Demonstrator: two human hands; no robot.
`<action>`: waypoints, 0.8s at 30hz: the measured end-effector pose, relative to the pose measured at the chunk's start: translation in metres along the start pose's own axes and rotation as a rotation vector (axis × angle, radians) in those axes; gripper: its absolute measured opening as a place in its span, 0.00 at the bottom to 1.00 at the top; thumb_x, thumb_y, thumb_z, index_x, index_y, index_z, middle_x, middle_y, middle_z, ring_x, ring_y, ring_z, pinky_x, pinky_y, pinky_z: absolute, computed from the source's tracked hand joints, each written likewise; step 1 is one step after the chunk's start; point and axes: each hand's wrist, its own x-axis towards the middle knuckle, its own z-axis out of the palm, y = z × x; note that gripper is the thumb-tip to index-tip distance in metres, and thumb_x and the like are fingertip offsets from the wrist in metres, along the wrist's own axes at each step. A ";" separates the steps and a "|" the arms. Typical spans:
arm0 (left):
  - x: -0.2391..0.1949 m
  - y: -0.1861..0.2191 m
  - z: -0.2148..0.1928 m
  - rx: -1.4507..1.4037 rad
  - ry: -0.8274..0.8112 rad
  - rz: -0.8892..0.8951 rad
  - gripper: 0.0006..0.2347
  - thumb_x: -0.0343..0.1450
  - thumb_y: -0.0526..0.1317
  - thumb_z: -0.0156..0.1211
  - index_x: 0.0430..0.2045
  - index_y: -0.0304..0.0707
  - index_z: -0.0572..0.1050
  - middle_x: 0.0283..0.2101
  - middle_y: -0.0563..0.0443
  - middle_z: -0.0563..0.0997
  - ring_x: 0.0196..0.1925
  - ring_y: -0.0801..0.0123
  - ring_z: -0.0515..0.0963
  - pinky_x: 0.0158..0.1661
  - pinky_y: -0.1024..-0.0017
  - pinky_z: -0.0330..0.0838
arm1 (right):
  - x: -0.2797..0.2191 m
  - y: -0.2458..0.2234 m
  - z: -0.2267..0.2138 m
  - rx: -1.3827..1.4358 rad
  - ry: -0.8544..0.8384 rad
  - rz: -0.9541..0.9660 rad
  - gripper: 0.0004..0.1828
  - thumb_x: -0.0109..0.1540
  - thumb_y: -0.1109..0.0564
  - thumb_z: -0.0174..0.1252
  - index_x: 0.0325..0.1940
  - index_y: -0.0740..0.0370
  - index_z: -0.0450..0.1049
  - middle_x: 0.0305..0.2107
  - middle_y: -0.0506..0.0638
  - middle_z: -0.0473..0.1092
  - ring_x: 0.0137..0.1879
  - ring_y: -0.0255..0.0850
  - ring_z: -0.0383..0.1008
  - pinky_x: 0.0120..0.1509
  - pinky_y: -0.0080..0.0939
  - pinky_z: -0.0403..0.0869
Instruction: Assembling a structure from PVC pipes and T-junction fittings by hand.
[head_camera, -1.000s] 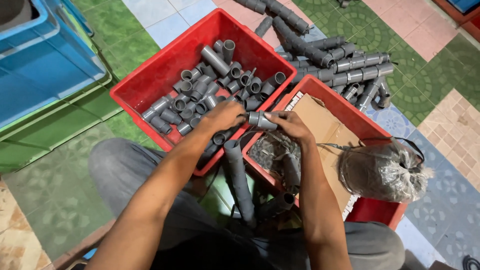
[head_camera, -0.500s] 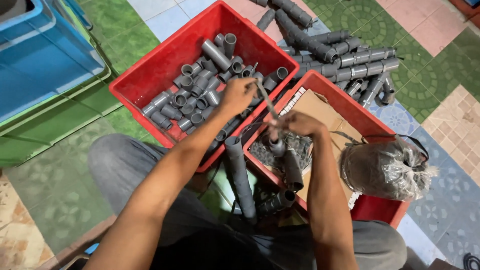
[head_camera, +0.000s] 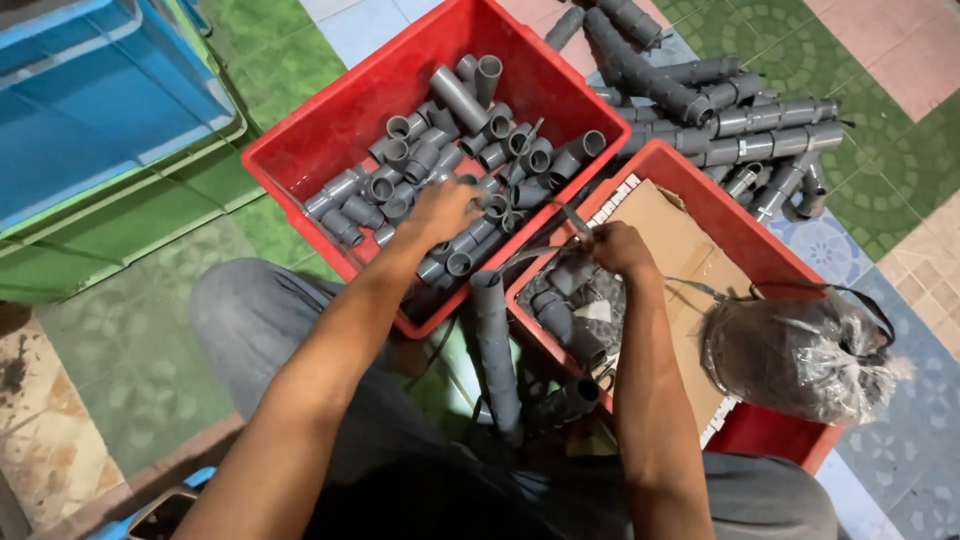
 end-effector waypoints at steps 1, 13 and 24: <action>0.003 -0.014 0.008 -0.002 -0.001 -0.007 0.07 0.71 0.40 0.59 0.37 0.41 0.80 0.38 0.40 0.83 0.44 0.45 0.83 0.45 0.51 0.77 | 0.011 0.011 0.011 -0.002 -0.006 -0.003 0.13 0.58 0.43 0.58 0.37 0.51 0.81 0.31 0.52 0.79 0.49 0.56 0.78 0.56 0.54 0.74; -0.009 -0.178 0.051 0.237 -0.165 -0.602 0.11 0.69 0.41 0.59 0.40 0.38 0.82 0.44 0.38 0.84 0.50 0.48 0.82 0.48 0.51 0.76 | 0.023 -0.057 0.027 -0.009 0.346 -0.096 0.43 0.57 0.34 0.65 0.68 0.55 0.63 0.57 0.60 0.61 0.64 0.61 0.62 0.62 0.65 0.70; 0.004 -0.250 0.112 0.369 -0.031 -0.570 0.10 0.68 0.37 0.53 0.36 0.38 0.82 0.41 0.42 0.84 0.46 0.52 0.84 0.38 0.55 0.81 | 0.091 -0.180 0.089 0.193 0.117 -0.560 0.26 0.56 0.50 0.68 0.57 0.54 0.74 0.49 0.60 0.70 0.60 0.59 0.70 0.66 0.55 0.70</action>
